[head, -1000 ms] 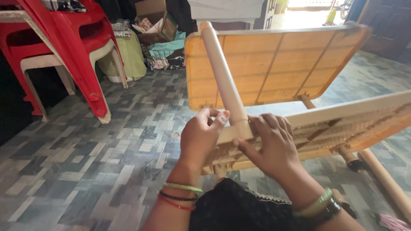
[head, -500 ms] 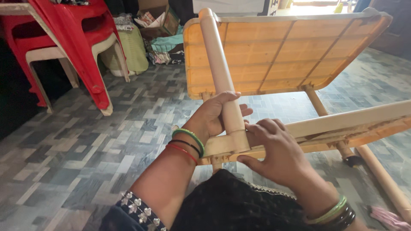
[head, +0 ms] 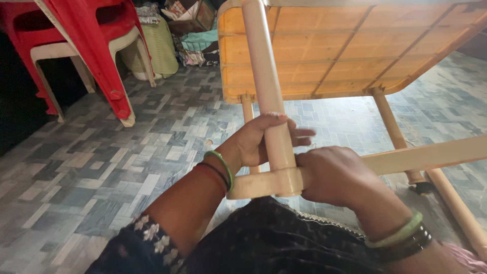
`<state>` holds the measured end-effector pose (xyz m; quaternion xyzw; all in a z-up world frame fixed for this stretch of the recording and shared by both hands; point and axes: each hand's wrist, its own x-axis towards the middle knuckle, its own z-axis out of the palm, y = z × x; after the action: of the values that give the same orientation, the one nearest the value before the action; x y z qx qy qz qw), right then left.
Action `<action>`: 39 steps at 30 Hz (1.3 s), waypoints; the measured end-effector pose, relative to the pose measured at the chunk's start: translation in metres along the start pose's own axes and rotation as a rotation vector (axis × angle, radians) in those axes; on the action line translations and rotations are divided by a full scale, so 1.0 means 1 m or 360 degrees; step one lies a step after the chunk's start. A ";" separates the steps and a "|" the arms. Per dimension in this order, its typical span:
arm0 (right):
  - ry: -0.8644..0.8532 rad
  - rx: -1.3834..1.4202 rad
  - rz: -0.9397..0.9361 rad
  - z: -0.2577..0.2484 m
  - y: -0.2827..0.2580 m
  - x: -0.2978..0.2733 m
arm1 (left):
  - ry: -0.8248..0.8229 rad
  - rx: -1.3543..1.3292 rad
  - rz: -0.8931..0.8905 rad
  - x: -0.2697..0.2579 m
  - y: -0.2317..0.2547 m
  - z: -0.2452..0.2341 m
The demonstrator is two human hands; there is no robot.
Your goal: The person assembles a plastic rolling cart by inserting vertical poles into the base and shelves, then attaching wheels to the bottom of the legs.
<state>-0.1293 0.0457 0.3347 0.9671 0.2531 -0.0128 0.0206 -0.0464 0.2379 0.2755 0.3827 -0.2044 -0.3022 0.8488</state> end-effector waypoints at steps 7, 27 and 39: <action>0.0497 -0.0100 -0.0143 0.034 0.007 0.014 | 0.0430 -0.0068 0.0154 0.013 0.000 0.004; 0.1188 -0.0049 -0.0311 0.072 0.018 0.012 | 0.1358 0.0603 0.0449 0.029 -0.011 0.033; 0.1137 0.0073 -0.0288 0.078 0.015 -0.013 | 0.0350 -0.0047 0.0178 0.005 0.000 0.032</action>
<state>-0.1345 0.0226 0.2581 0.8846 0.3284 0.3181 -0.0921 -0.0614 0.2176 0.2965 0.3890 -0.1266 -0.2136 0.8871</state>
